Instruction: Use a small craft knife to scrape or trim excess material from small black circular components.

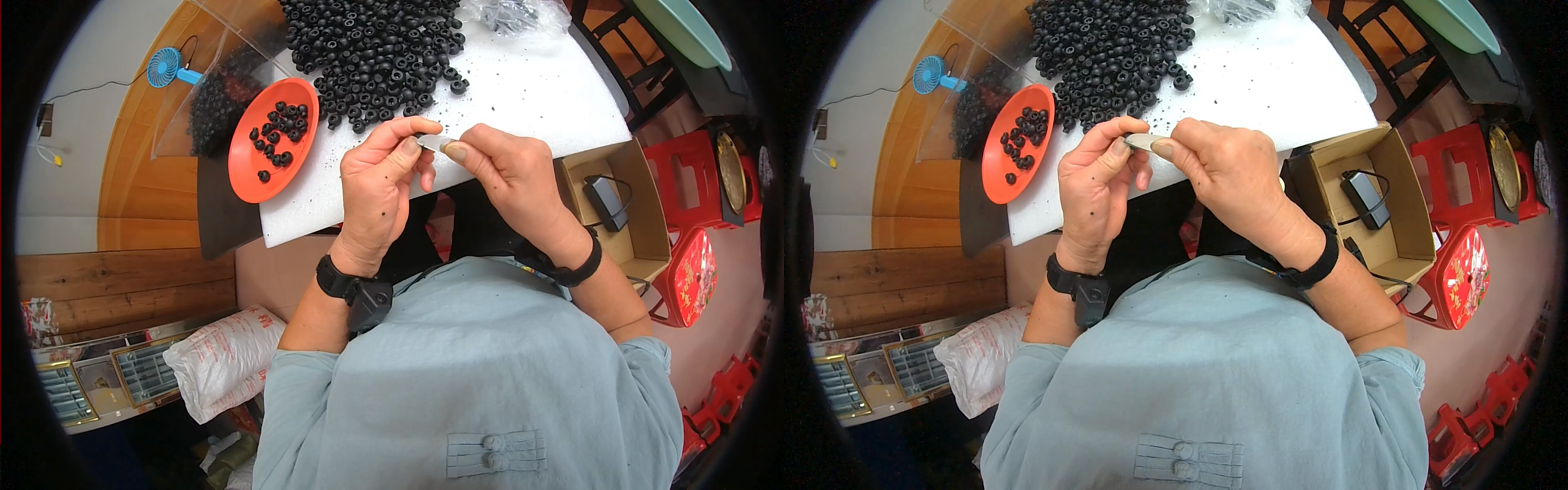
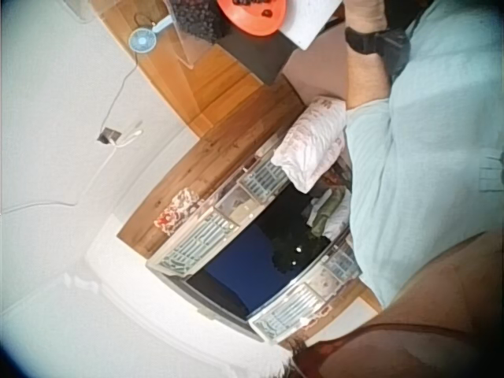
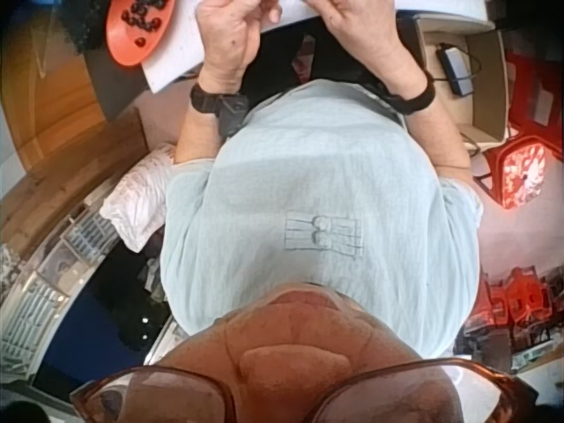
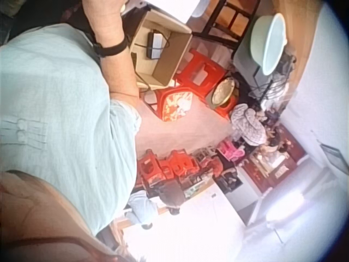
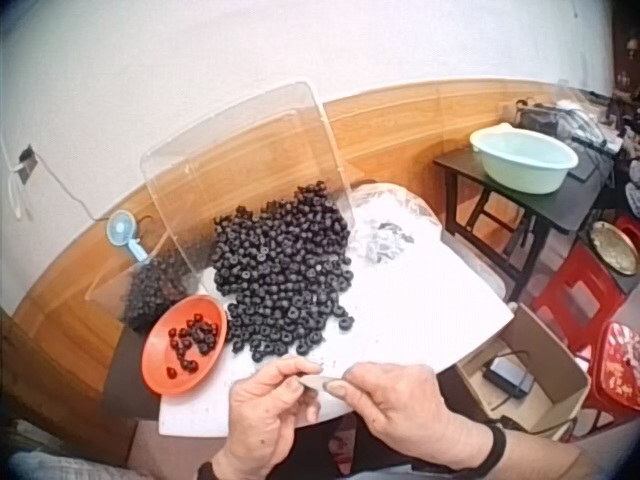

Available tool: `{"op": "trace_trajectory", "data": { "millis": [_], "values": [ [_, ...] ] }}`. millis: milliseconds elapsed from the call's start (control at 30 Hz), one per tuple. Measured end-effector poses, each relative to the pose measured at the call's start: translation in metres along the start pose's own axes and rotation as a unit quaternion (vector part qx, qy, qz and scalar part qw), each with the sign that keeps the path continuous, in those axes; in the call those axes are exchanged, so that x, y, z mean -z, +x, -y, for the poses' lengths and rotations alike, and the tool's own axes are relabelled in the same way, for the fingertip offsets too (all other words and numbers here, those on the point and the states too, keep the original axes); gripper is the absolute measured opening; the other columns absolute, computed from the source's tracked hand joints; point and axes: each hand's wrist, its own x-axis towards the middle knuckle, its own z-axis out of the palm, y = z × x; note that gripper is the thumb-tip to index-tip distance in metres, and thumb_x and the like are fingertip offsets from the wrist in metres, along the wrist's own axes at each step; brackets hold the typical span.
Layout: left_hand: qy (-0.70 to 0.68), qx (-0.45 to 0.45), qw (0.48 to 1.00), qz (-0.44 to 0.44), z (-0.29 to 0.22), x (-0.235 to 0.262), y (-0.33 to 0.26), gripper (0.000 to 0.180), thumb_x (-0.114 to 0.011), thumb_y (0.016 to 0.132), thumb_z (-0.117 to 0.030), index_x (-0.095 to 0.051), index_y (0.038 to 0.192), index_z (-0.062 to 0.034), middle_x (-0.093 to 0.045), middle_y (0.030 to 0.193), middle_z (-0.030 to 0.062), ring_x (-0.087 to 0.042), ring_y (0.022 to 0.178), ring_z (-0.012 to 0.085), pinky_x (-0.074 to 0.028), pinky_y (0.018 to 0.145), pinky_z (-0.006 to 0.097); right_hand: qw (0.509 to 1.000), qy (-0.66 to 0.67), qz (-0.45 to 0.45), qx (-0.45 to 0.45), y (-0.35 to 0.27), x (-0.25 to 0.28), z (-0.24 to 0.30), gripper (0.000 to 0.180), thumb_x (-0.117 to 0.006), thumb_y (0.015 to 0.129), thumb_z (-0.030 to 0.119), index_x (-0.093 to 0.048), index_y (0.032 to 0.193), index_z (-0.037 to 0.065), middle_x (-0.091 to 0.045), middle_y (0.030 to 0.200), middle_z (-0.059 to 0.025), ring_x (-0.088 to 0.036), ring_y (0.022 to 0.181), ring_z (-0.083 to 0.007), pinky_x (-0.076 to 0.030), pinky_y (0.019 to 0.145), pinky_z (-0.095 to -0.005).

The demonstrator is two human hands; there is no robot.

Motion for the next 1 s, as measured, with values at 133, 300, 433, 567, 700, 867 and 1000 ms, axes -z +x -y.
{"op": "trace_trajectory", "data": {
  "millis": [133, 300, 433, 567, 700, 867, 1000],
  "values": [
    [-0.001, 0.014, 1.0, 0.003, -0.007, -0.007, -0.001, 0.032, -0.056, 0.104, -0.012, -0.063, 0.127, 0.0087, -0.066, 0.098, 0.0122, -0.059, 0.075, 0.018, -0.049, 0.069, 0.027, 0.991, 0.121, 0.004, -0.061, 0.0, 0.003, -0.006, 0.026, -0.064, 0.101, 0.028, -0.069, 0.086, 0.007, -0.057, 0.058, -0.0103, -0.059, 0.05, -0.0237, -0.043, 0.049, -0.0353],
    [0.008, 0.005, 1.0, -0.011, -0.01, -0.008, -0.001, 0.033, -0.055, 0.104, -0.011, -0.062, 0.129, 0.0093, -0.066, 0.099, 0.0123, -0.059, 0.075, 0.0184, -0.049, 0.069, 0.028, 0.989, 0.125, 0.006, -0.082, 0.0, 0.003, -0.003, 0.027, -0.063, 0.101, 0.029, -0.069, 0.087, 0.007, -0.055, 0.055, -0.0093, -0.057, 0.049, -0.0218, -0.043, 0.048, -0.0346],
    [0.004, 0.005, 1.0, 0.0, -0.009, -0.007, -0.001, 0.032, -0.055, 0.104, -0.011, -0.062, 0.128, 0.0091, -0.066, 0.099, 0.0119, -0.058, 0.077, 0.0179, -0.049, 0.069, 0.028, 0.991, 0.111, 0.004, -0.071, -0.001, 0.003, -0.003, 0.029, -0.063, 0.102, 0.031, -0.069, 0.086, 0.007, -0.055, 0.054, -0.0084, -0.058, 0.049, -0.0217, -0.042, 0.048, -0.0344],
    [-0.009, 0.007, 1.0, 0.002, -0.008, -0.005, -0.001, 0.031, -0.056, 0.104, -0.01, -0.063, 0.127, 0.0088, -0.066, 0.1, 0.0117, -0.058, 0.077, 0.0176, -0.049, 0.069, 0.028, 0.992, 0.103, 0.012, -0.071, 0.0, 0.003, -0.003, 0.03, -0.064, 0.101, 0.032, -0.068, 0.084, 0.007, -0.055, 0.053, -0.0083, -0.058, 0.049, -0.0228, -0.042, 0.048, -0.0352],
    [0.0, 0.0, 1.0, -0.006, -0.009, -0.006, -0.002, 0.031, -0.057, 0.104, -0.011, -0.062, 0.127, 0.0091, -0.066, 0.099, 0.0113, -0.058, 0.076, 0.0176, -0.049, 0.07, 0.027, 0.995, 0.084, 0.009, -0.056, 0.0, 0.0, -0.002, 0.03, -0.065, 0.1, 0.032, -0.068, 0.084, 0.007, -0.055, 0.054, -0.0084, -0.058, 0.049, -0.0234, -0.042, 0.048, -0.0357],
    [0.287, -0.103, 0.952, -0.041, -0.032, 0.011, -0.001, 0.023, -0.057, 0.1, -0.004, -0.071, 0.117, 0.0023, -0.065, 0.098, 0.0057, -0.057, 0.074, 0.01, -0.046, 0.065, 0.024, 0.995, 0.097, 0.008, -0.037, -0.002, 0.003, -0.006, 0.027, -0.067, 0.1, 0.027, -0.068, 0.086, 0.004, -0.054, 0.056, -0.0076, -0.053, 0.05, -0.0193, -0.04, 0.049, -0.0334],
    [0.457, -0.157, 0.847, -0.223, -0.082, 0.057, 0.002, 0.023, -0.062, 0.096, 0.002, -0.073, 0.115, 0.0003, -0.063, 0.086, -0.003, -0.053, 0.071, 0.0046, -0.045, 0.068, 0.021, 0.964, 0.245, 0.014, -0.105, -0.003, 0.011, -0.013, 0.025, -0.067, 0.1, 0.024, -0.069, 0.088, 0.002, -0.049, 0.057, -0.0043, -0.046, 0.053, -0.0126, -0.037, 0.051, -0.03]
  ]
}}
